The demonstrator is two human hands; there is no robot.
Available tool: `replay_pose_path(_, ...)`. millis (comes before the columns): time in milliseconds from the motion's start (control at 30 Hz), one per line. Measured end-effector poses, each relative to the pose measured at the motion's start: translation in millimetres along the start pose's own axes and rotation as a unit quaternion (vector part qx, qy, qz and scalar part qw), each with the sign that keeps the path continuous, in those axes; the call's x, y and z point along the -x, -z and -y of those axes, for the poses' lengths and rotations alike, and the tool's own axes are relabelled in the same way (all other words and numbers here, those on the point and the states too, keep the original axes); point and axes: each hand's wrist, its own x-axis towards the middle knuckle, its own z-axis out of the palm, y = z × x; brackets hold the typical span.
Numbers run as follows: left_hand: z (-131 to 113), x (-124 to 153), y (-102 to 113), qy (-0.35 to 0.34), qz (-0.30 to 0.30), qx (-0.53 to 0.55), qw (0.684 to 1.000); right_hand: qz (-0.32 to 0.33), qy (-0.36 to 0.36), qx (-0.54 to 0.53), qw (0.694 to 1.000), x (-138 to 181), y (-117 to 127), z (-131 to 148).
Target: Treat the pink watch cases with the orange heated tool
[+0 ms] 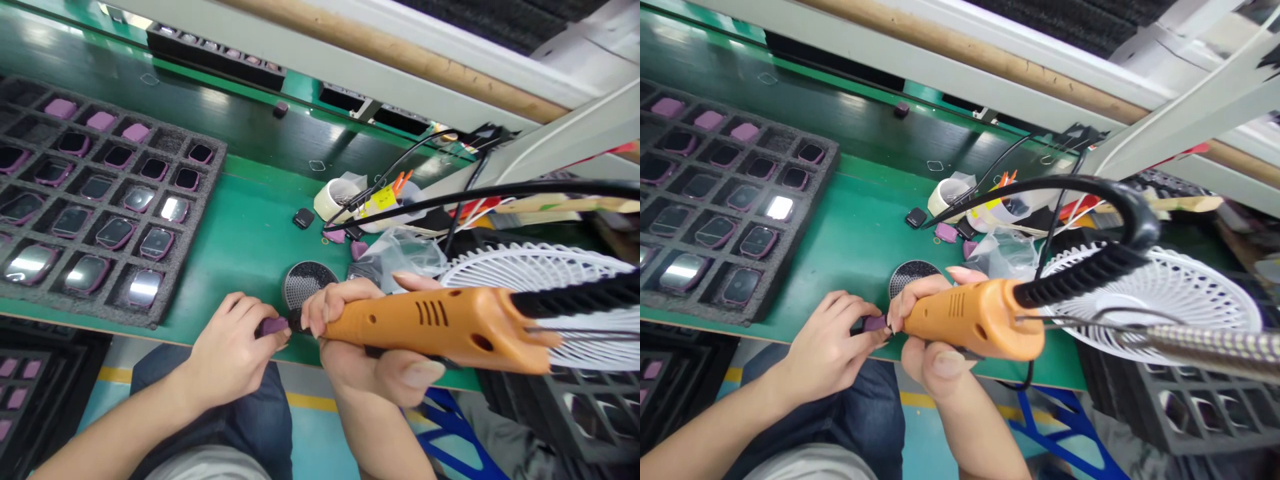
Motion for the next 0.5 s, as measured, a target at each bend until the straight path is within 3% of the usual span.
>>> replay_pose_path(367,0.6,-0.9,-1.9,0.002,-0.004,0.001,1.000,0.053,0.032,-0.015,0.998,3.4,2.6,-4.1)
replay_pose_path(500,0.3,-1.3,0.1,0.013,-0.003,-0.012,1.000,0.008,0.043,-0.018,0.999,-6.3,12.9,2.7)
